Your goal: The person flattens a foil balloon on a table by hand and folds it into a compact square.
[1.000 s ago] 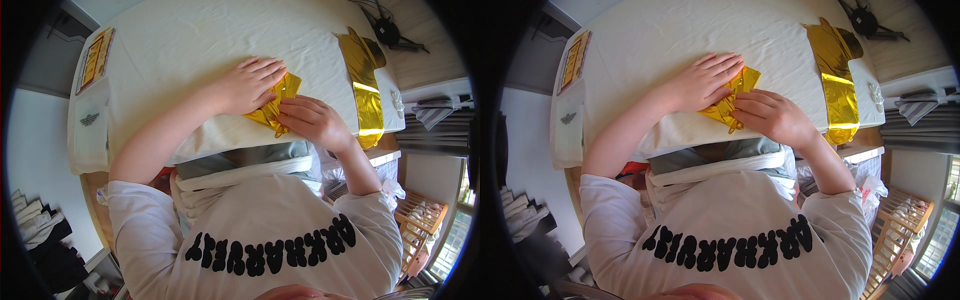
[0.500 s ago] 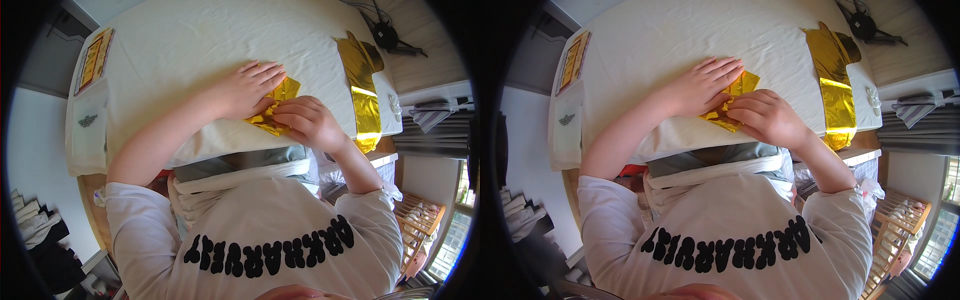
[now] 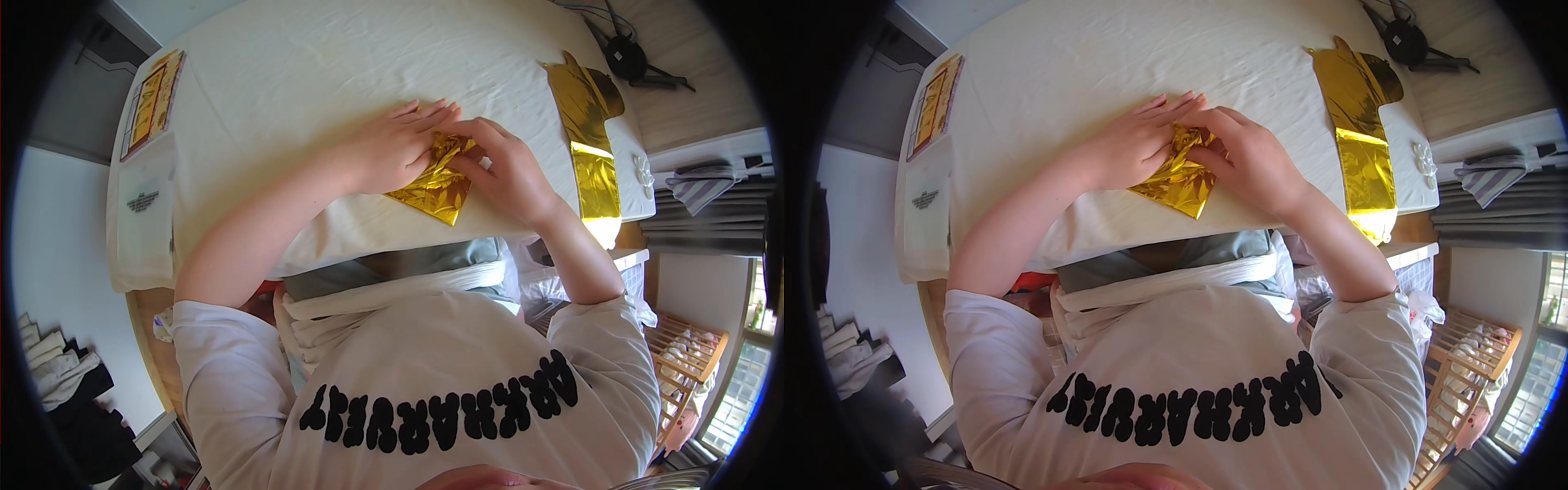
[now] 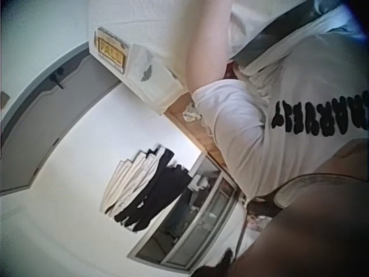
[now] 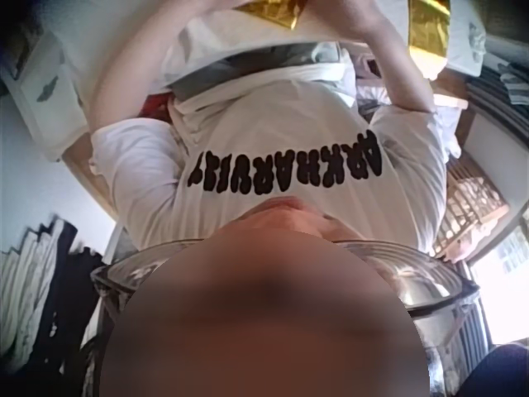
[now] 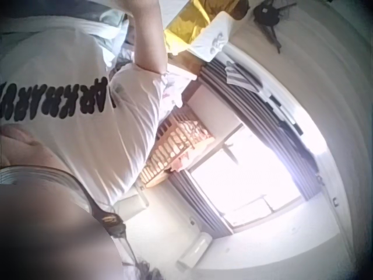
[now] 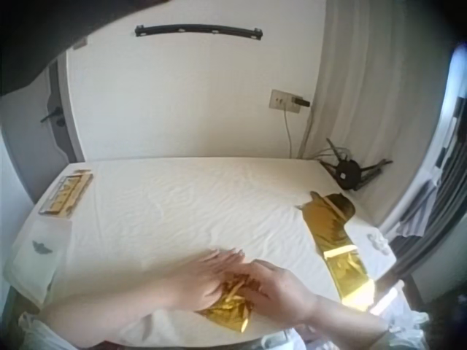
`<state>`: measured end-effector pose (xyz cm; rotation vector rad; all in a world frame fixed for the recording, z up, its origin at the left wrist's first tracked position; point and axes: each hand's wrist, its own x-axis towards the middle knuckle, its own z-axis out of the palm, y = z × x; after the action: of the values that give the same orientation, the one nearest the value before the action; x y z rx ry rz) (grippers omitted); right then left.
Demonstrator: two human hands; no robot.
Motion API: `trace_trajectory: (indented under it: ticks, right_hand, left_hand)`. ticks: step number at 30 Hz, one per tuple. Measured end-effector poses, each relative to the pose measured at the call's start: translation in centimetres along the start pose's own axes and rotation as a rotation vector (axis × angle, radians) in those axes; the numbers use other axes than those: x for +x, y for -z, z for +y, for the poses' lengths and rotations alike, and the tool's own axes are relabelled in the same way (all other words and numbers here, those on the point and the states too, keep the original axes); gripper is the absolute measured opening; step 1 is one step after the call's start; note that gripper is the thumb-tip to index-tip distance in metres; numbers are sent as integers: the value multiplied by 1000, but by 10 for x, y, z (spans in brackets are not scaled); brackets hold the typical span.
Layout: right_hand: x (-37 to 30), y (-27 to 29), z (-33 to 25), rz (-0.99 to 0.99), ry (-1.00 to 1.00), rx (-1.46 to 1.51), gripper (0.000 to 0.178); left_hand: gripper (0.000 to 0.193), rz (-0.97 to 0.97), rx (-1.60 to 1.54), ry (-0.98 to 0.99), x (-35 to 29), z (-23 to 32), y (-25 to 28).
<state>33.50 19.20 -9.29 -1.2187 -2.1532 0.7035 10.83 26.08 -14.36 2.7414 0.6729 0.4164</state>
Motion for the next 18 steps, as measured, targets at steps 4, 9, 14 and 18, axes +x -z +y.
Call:
trace_trajectory:
  ticks: [4,9,14,18]
  right_hand:
    - [7,-3,-1,-4,-13,16,55]
    - [10,-5,0,-19,-43,25,62]
    - [11,-9,8,12,45,-30,64]
    - [13,-6,-1,-49,-32,-41,64]
  left_hand:
    - [66,98,-337,49,-1,-1,7]
    - [60,280,-569,264,-8,20,22]
    - [69,269,133,100,-41,91,23]
    - [82,203,149,235,-52,120,-4]
